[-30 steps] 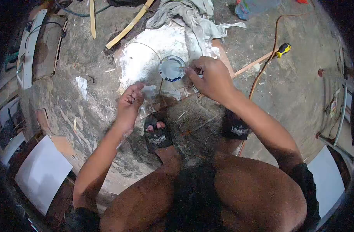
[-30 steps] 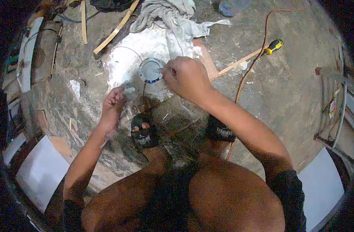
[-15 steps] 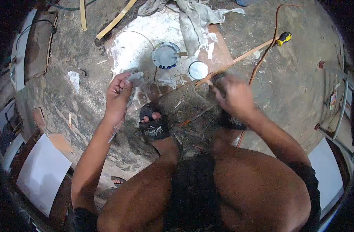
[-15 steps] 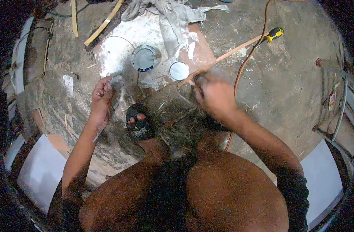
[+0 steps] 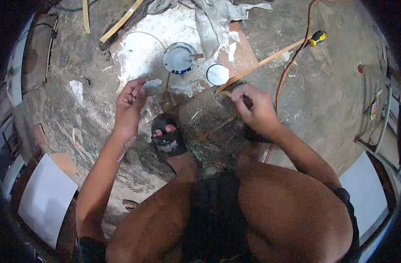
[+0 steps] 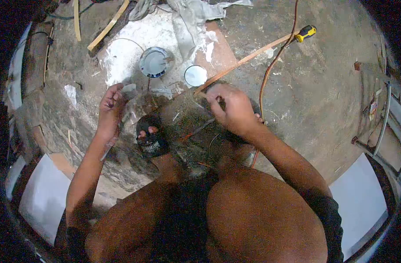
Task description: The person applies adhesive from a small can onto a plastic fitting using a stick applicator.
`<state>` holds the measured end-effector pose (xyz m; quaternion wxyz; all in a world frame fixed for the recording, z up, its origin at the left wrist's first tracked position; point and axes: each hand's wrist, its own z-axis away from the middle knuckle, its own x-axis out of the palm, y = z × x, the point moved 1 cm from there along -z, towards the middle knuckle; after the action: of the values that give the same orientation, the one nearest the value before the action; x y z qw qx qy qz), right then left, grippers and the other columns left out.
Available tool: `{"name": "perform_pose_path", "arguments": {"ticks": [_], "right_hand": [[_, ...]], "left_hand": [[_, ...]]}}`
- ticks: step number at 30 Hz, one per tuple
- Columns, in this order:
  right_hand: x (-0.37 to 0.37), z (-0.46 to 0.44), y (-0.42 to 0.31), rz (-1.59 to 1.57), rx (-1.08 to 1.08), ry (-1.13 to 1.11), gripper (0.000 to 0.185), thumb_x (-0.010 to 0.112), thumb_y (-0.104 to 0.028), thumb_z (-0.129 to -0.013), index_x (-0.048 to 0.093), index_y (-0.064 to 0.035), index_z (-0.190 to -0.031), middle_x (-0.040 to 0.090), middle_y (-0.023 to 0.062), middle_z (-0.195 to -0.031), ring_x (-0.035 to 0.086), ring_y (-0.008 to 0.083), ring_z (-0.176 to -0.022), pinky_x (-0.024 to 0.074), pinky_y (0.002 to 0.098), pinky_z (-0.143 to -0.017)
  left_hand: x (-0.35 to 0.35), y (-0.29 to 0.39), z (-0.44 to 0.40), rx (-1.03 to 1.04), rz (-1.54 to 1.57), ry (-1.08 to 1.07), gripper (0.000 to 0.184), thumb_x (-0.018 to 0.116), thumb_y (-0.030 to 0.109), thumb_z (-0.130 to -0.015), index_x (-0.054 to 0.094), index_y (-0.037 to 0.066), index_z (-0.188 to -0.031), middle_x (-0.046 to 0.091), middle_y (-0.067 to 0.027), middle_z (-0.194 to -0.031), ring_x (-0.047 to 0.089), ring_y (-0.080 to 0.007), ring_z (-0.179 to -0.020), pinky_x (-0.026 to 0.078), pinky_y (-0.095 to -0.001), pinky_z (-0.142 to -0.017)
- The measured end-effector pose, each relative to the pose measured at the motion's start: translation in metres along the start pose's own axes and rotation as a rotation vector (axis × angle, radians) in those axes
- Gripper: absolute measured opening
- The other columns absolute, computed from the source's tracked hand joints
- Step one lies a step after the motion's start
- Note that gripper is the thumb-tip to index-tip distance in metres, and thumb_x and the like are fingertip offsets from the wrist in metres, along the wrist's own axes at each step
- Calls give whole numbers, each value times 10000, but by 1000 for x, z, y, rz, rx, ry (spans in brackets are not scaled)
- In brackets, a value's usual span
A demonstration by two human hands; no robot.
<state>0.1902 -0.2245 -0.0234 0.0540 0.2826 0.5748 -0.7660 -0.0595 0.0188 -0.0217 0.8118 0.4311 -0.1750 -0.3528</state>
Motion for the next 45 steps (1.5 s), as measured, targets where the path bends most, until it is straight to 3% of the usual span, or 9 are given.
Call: {"name": "perform_pose_path", "arguments": {"ticks": [3,8,18,21,23,26,32,39,45], "right_hand": [[-13,-6,-27,-307,367,-63,147,541,-145,-1005,572,-2,-1019,628,75,-833,605,145,-781,480,279,-737],[-5,-13,-19,-480,316,-109,212,487,-143,-1010,562,15,-1130,635,70,-799,606,135,-742,498,310,-697],[6,-14,-15,-296,296,-55,193,494,-19,-947,618,37,-1084,605,6,-700,557,59,-625,457,223,-579],[5,-13,-13,-402,332,-24,149,557,-40,-890,695,-21,-943,603,-1,-665,555,52,-623,453,234,-585],[4,-13,-15,-451,327,-52,188,541,-29,-891,686,-28,-1011,609,-1,-683,560,57,-620,449,237,-570],[-1,-20,-29,-673,398,-130,222,514,-37,-951,631,1,-1135,624,11,-707,568,63,-614,454,223,-571],[-9,-26,-35,-849,361,-223,258,521,-86,-1006,565,11,-1241,678,51,-836,587,80,-678,490,246,-649],[-20,-32,-47,-870,404,-290,239,482,-86,-1024,576,35,-1207,689,80,-973,653,132,-833,533,276,-725],[-14,-31,-35,-820,398,-210,217,462,-77,-1021,610,34,-1135,673,63,-939,668,150,-852,556,296,-795]], "left_hand": [[6,6,2,9,10,-17,272,564,138,-1005,550,32,-1254,639,-56,-1194,591,-149,-1098,441,-280,-970],[8,3,1,-2,55,-9,245,552,39,-989,557,8,-1232,629,-53,-1177,564,-119,-1094,406,-260,-969],[2,-1,3,11,-76,3,328,559,232,-1019,539,33,-1278,645,-59,-1187,604,-155,-1082,472,-306,-946],[0,-4,4,-17,-69,3,318,554,227,-1021,540,35,-1274,648,-55,-1180,605,-151,-1075,470,-300,-944],[-3,-9,2,13,-72,-4,306,550,219,-1023,543,36,-1269,648,-54,-1177,605,-147,-1068,471,-294,-939],[4,1,2,-37,-21,43,248,550,38,-985,578,23,-1231,624,-2,-1027,554,-80,-996,410,-240,-920],[9,6,2,-43,26,18,246,540,18,-985,575,9,-1229,641,-22,-1107,565,-90,-1012,421,-232,-903],[5,0,1,-3,-71,-22,288,553,161,-1013,537,24,-1265,651,-42,-1112,607,-131,-1010,477,-283,-912],[8,1,2,-11,-50,-25,310,566,185,-1011,540,19,-1271,650,-59,-1146,608,-154,-1042,471,-299,-948]]}}
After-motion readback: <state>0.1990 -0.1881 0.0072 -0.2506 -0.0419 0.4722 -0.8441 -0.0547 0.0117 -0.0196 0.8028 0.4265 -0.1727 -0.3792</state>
